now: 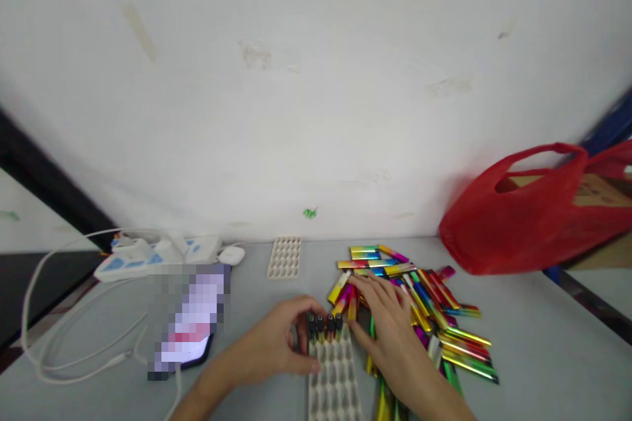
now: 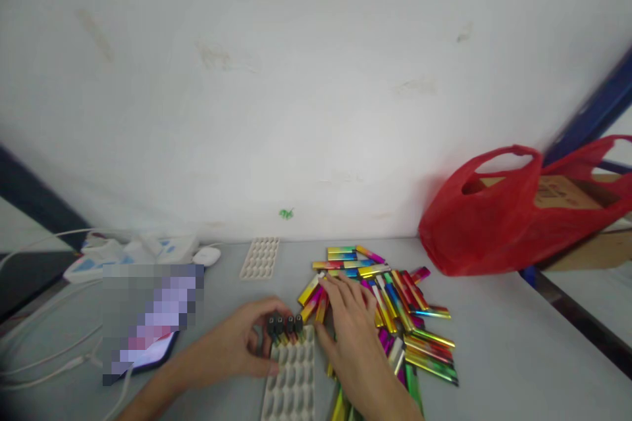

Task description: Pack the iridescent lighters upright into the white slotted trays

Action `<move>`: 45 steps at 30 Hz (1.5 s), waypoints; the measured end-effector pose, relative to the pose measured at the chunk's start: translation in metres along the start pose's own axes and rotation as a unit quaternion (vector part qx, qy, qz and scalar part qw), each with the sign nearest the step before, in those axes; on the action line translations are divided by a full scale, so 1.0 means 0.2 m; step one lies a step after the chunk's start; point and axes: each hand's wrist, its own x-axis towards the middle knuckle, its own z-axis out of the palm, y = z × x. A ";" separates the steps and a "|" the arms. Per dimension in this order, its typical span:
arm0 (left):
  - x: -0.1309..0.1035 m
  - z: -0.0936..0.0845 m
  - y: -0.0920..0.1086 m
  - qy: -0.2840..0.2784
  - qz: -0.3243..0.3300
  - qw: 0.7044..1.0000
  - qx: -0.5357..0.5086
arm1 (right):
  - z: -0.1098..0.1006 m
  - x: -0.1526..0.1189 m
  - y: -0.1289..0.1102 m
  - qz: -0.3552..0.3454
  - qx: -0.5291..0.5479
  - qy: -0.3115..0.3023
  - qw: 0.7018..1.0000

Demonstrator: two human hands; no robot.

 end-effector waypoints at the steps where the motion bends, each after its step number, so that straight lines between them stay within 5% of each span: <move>1: 0.00 0.00 0.00 0.000 0.000 1.000 -0.005 | 0.00 0.00 0.00 0.006 0.008 -0.005 1.000; 23: 0.00 0.00 0.03 -0.005 -0.002 1.000 0.005 | -0.06 0.02 -0.11 0.097 0.286 0.014 0.953; 36: 0.00 0.00 0.02 -0.001 -0.007 1.000 0.002 | -0.05 0.02 -0.16 0.262 0.565 -0.037 0.782; 45: -0.01 0.00 0.03 0.003 -0.005 1.000 0.014 | -0.08 0.04 -0.15 0.254 0.695 -0.076 0.669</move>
